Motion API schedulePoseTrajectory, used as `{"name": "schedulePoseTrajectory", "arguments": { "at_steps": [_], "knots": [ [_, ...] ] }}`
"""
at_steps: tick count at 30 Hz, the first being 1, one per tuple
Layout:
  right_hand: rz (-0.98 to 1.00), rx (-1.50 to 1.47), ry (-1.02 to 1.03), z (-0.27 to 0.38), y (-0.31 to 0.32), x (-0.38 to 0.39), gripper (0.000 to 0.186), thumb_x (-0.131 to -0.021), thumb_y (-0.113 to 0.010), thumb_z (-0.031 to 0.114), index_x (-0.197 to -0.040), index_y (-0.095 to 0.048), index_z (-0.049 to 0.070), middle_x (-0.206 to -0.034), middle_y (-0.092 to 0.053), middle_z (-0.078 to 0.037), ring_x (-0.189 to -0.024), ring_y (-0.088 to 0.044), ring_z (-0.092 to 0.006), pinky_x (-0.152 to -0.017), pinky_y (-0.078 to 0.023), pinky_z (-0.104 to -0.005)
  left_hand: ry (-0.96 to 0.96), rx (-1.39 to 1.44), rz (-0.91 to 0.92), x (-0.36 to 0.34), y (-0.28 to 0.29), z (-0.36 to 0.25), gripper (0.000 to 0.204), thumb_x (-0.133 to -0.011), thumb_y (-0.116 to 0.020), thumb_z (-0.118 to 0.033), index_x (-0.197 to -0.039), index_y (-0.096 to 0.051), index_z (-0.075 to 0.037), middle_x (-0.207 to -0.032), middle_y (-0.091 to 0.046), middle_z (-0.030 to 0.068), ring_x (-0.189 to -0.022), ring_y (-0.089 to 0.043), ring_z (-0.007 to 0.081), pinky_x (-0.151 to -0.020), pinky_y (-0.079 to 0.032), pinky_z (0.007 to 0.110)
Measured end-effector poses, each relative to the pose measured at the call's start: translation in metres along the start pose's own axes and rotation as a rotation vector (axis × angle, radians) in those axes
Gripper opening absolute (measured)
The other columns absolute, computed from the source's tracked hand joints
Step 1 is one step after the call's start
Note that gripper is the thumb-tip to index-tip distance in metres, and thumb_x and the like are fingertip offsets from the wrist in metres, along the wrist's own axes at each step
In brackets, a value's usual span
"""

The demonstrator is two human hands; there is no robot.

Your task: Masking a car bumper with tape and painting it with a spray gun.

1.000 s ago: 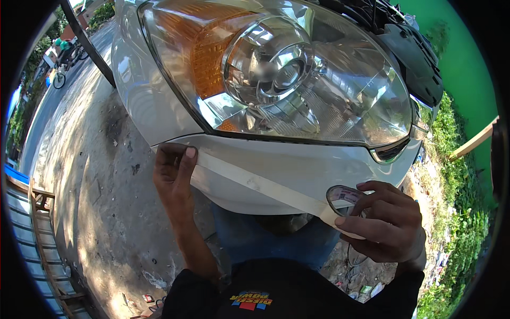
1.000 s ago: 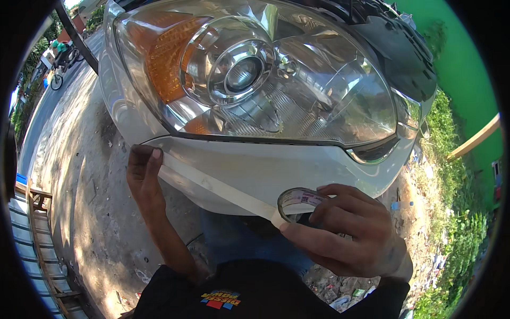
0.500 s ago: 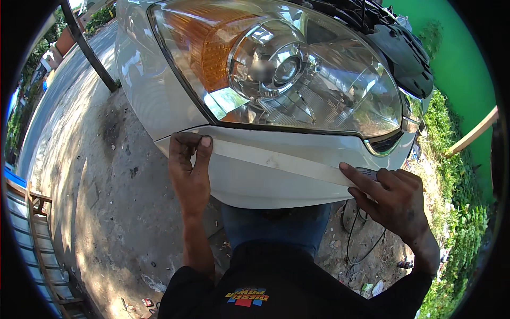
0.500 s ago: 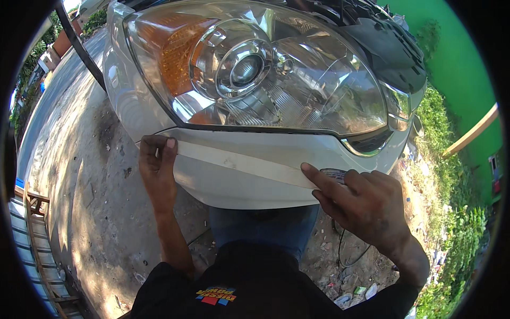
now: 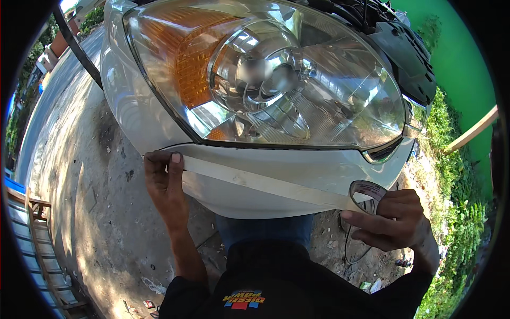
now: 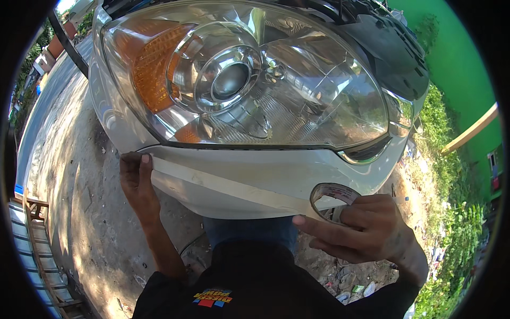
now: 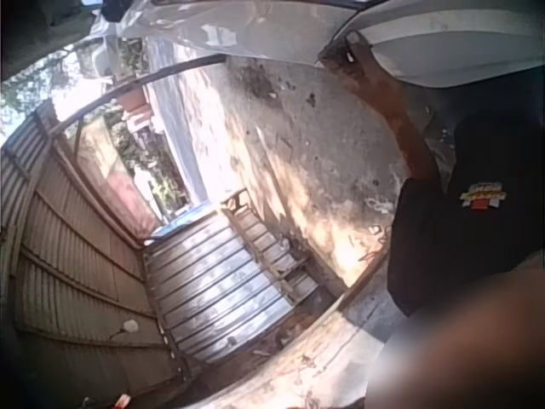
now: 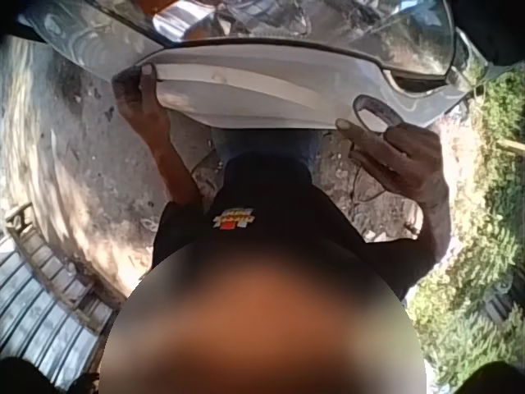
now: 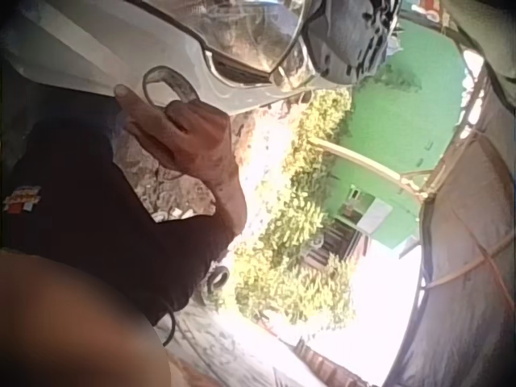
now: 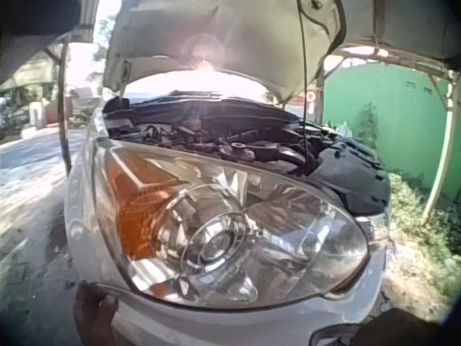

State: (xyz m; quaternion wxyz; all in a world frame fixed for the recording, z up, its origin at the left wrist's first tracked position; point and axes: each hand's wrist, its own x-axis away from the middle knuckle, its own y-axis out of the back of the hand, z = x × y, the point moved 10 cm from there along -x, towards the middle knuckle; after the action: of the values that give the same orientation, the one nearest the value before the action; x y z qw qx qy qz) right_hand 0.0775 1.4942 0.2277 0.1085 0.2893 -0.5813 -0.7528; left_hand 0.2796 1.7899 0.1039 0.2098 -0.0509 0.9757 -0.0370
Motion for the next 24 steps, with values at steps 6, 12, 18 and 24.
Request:
{"name": "schedulePoseTrajectory", "arguments": {
  "at_steps": [6, 12, 18, 24],
  "knots": [
    [0.100, 0.264, -0.269, -0.044, 0.001, 0.027, 0.063, -0.071, -0.091, 0.023, -0.130, -0.073, 0.037, -0.084, -0.074, -0.007, -0.048, -0.059, -0.0116, -0.045, -0.046, -0.0302, -0.025, -0.036, 0.045, 0.011, -0.003, -0.014, 0.012, -0.101, -0.069, -0.009, -0.103, -0.059, -0.004, -0.093, -0.059, -0.0005, -0.090, -0.054, 0.0087, -0.086, -0.044, 0.026],
    [0.157, 0.230, -0.351, -0.067, 0.000, 0.023, 0.057, -0.074, -0.089, 0.014, -0.126, -0.075, 0.030, -0.104, -0.076, -0.014, -0.061, -0.072, -0.0183, -0.054, -0.057, -0.0304, 0.077, -0.054, 0.038, 0.014, -0.018, -0.013, 0.017, -0.100, -0.070, -0.009, -0.110, -0.059, -0.001, -0.096, -0.063, 0.0014, -0.091, -0.057, 0.0085, -0.085, -0.045, 0.025],
    [0.164, 0.141, -0.396, -0.077, -0.002, 0.010, 0.053, -0.078, -0.085, 0.009, -0.127, -0.075, 0.025, -0.092, -0.075, -0.011, -0.059, -0.069, -0.0186, -0.051, -0.054, -0.0309, 0.114, -0.068, 0.018, 0.011, -0.029, -0.019, 0.019, -0.099, -0.071, -0.009, -0.112, -0.059, -0.002, -0.096, -0.063, 0.0005, -0.089, -0.057, 0.0077, -0.085, -0.046, 0.025],
    [0.190, 0.223, -0.422, -0.080, -0.010, 0.013, 0.054, -0.077, -0.087, 0.016, -0.127, -0.074, 0.031, -0.094, -0.072, -0.006, -0.062, -0.070, -0.0194, -0.051, -0.054, -0.0330, 0.097, -0.166, 0.054, 0.007, -0.032, -0.016, 0.018, -0.096, -0.074, -0.009, -0.107, -0.060, -0.004, -0.090, -0.062, -0.0005, -0.083, -0.050, 0.0066, -0.078, -0.043, 0.024]
  ]
}}
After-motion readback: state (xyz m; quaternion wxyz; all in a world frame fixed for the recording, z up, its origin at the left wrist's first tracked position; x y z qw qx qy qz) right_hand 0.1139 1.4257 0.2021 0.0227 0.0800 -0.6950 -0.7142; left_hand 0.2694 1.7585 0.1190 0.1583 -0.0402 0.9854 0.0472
